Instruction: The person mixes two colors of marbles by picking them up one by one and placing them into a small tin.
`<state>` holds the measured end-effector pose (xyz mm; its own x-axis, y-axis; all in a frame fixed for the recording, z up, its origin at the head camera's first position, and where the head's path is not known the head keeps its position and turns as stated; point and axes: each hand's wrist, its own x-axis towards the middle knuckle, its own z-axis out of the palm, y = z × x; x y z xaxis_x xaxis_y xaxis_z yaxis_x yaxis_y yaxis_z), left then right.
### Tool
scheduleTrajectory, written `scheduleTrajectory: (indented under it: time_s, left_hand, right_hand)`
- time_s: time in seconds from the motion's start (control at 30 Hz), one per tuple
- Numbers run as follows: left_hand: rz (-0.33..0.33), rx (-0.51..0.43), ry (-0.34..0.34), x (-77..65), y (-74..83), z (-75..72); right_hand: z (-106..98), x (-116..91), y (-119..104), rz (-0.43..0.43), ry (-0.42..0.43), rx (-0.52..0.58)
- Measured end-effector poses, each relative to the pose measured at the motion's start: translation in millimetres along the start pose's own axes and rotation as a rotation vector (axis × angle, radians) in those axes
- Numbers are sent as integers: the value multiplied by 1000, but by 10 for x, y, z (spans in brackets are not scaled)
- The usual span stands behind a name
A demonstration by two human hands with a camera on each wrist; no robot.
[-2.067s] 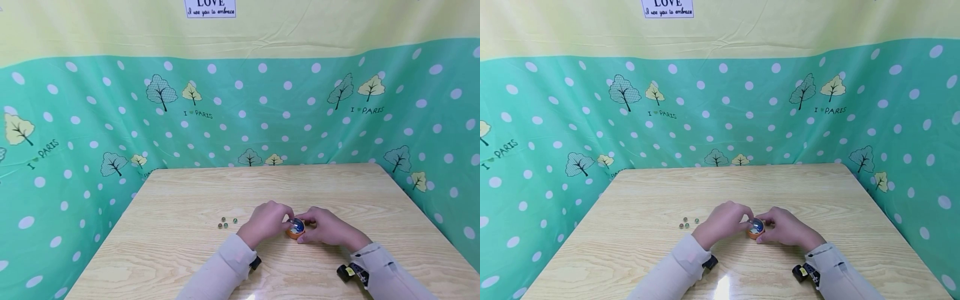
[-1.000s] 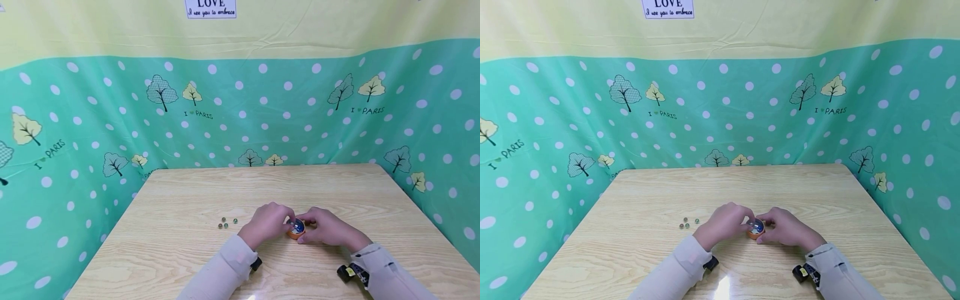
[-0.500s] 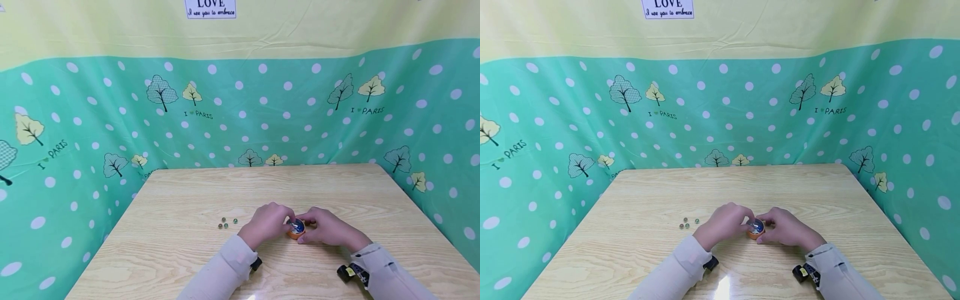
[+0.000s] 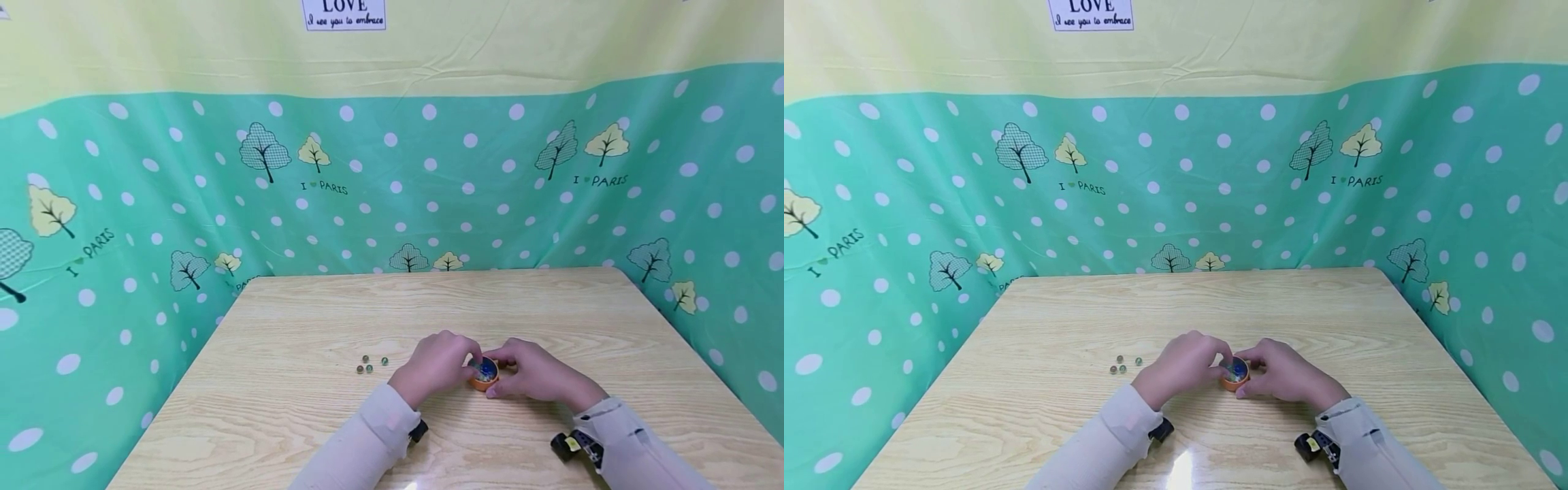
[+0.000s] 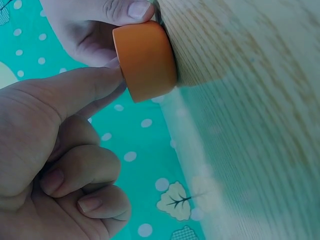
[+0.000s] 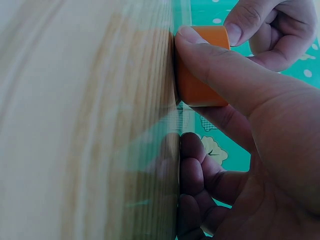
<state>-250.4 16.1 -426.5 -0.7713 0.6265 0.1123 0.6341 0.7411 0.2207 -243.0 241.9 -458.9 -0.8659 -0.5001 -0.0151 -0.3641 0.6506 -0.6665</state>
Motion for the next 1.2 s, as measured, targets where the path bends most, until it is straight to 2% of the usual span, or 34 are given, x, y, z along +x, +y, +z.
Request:
scheduleTrajectory:
  time_s: [0.27, 0.47, 0.8, 1.2]
  left_hand:
    - [-28, -10, -4, -12, -36, -60]
    - [-22, -12, 7, -9, -70, -72]
    - [-39, -14, 3, -64, -155, -115]
    - [-55, 3, 4, -161, -269, -134]
  right_hand:
    - [-1, 2, -23, 51, -1, 11]
    - [-7, 6, -41, 68, -3, 11]
    - [-1, 2, -33, 70, -6, 13]
    - [-4, 6, -35, 32, 1, 0]
